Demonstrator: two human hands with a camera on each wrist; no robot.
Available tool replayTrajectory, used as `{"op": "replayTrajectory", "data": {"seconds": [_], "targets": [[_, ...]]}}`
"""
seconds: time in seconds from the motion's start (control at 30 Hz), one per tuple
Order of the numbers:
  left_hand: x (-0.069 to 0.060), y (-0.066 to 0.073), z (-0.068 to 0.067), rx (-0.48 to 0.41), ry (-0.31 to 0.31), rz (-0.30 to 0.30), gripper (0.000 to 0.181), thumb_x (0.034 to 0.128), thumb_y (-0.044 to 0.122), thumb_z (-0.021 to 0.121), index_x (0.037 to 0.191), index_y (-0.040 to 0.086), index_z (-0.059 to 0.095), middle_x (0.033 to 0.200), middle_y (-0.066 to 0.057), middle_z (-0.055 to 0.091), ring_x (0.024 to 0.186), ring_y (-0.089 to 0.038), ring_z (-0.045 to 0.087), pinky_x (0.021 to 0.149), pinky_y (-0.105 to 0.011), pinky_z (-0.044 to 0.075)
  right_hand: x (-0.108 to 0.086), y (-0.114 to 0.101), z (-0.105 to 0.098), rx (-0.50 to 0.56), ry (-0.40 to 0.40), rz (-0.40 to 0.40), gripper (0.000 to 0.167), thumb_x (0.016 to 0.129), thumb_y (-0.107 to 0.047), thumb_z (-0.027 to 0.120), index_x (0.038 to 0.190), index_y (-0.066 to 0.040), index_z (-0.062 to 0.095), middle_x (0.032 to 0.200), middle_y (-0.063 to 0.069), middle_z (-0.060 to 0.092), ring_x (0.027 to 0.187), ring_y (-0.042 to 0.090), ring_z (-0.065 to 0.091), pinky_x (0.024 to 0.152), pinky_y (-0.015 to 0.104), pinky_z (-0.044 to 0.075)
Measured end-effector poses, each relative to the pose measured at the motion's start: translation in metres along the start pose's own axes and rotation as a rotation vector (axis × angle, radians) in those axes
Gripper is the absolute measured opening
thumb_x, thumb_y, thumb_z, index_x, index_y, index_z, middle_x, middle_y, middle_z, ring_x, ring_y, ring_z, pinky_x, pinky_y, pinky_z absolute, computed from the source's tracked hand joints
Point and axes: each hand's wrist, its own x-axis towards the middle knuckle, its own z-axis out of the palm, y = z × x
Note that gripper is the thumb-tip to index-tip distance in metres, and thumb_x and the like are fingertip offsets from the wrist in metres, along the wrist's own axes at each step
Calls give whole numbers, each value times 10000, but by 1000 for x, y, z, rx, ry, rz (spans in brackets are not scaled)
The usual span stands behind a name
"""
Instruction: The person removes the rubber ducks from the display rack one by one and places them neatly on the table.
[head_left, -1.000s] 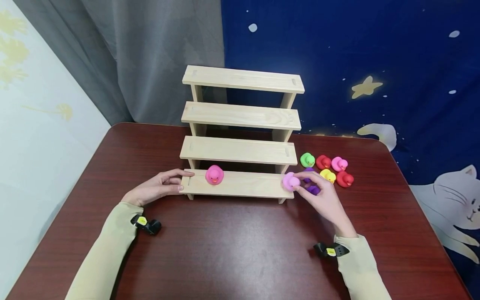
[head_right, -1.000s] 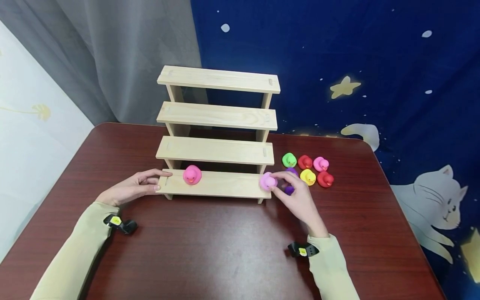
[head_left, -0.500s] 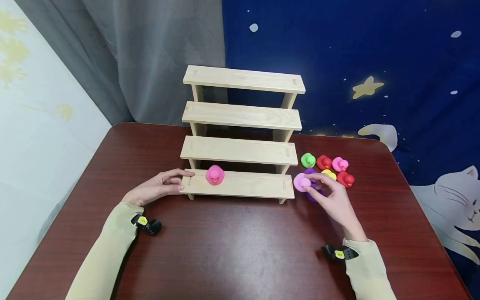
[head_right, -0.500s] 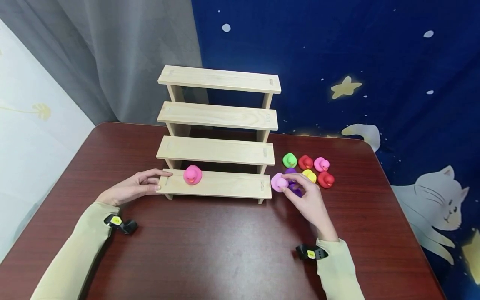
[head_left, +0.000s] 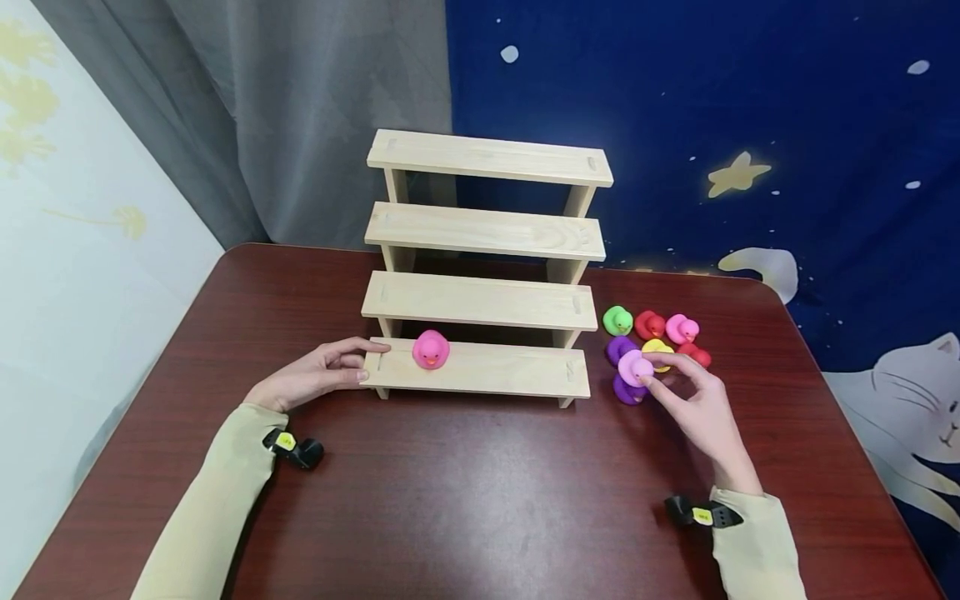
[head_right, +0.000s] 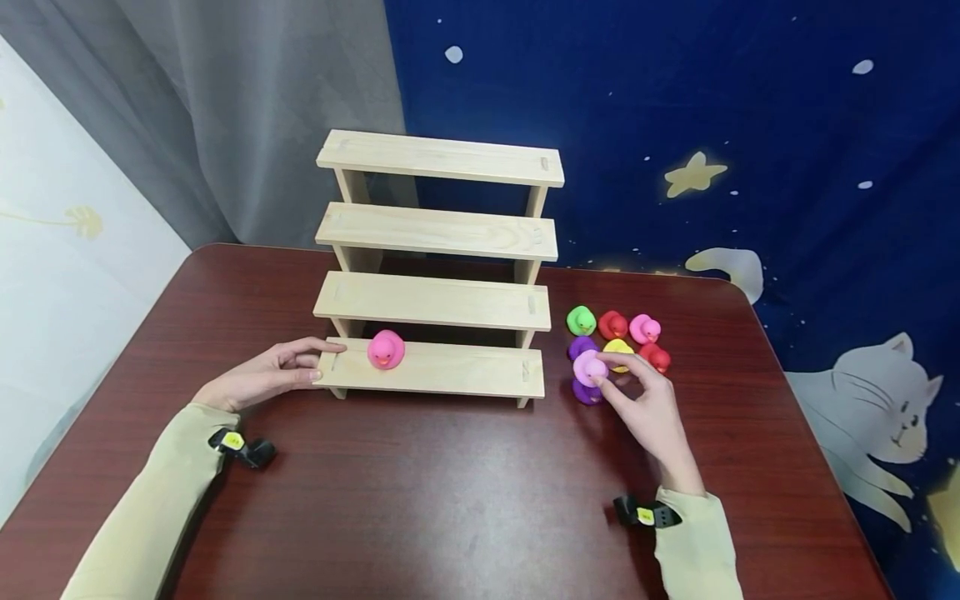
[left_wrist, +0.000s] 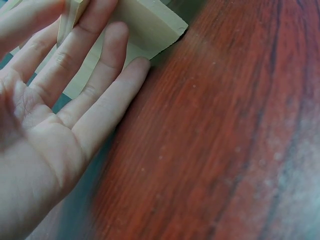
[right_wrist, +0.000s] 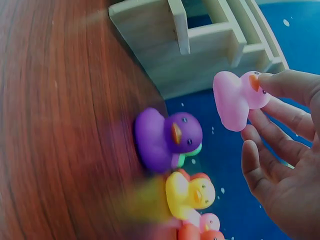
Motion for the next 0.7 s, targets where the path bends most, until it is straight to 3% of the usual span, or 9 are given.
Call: {"op": "replayTrajectory", "data": {"seconds": [0.47,0.7], "targets": [[0,-1,0,-6,-1,0,466,963,0,552,1413,14,435,1171,-243,610,1058,-260,602,907,-336,494,-9,17,-20,-1,58,31,294,831,81,701,1120,89,646,1011,153,646,787,65,603,712,125,466],[0,-1,0,2,4,1,459,964,3,553,1408,13,436,1154,-238,620,1050,-260,607,907,-337,494,-14,50,-26,-43,69,43,307,836,36,720,1136,46,655,945,30,661,728,27,596,685,109,451]]}}
